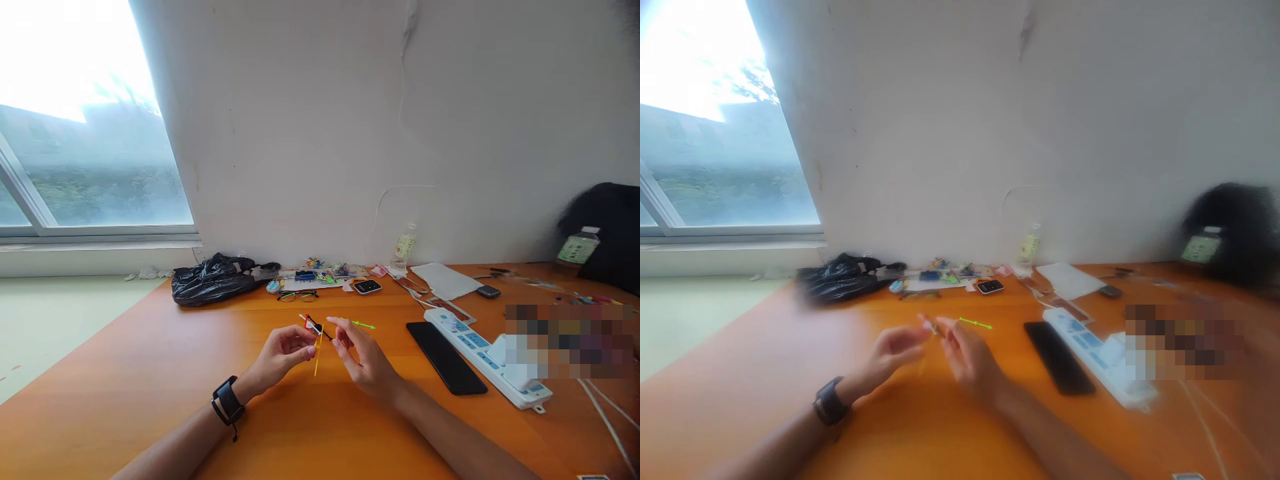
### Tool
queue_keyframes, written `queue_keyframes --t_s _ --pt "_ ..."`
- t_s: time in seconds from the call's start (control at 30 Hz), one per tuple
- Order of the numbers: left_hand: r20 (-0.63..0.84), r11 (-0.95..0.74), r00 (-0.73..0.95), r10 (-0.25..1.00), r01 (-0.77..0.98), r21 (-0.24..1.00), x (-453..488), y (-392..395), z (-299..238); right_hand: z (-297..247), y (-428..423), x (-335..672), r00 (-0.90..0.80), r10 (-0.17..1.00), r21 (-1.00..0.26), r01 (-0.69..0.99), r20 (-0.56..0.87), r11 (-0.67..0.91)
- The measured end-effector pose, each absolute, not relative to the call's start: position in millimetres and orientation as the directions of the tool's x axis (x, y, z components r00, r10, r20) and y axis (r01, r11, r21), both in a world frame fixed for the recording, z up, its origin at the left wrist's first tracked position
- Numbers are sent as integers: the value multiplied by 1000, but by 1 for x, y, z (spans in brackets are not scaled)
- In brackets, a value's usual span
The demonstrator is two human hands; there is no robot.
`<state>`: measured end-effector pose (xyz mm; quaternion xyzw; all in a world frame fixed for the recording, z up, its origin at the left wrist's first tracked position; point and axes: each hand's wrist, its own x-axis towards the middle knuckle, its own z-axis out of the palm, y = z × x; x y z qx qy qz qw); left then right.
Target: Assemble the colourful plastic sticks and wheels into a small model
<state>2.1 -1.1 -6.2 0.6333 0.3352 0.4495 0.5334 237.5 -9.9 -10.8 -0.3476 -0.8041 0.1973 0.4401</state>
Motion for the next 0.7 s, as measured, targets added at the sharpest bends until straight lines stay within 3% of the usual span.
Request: queue_keyframes --t_s 0.13,0.33,0.7 --pt "190 -174 347 919 -78 982 2 -2 -2 -20 -9 239 -380 775 -696 353 504 625" --pt "209 -195 271 940 -80 978 2 -3 0 -22 -7 245 -643 695 -702 330 322 631" --pt "228 -224 227 947 -40 974 0 2 -1 -29 -5 241 -624 716 -666 392 315 635"
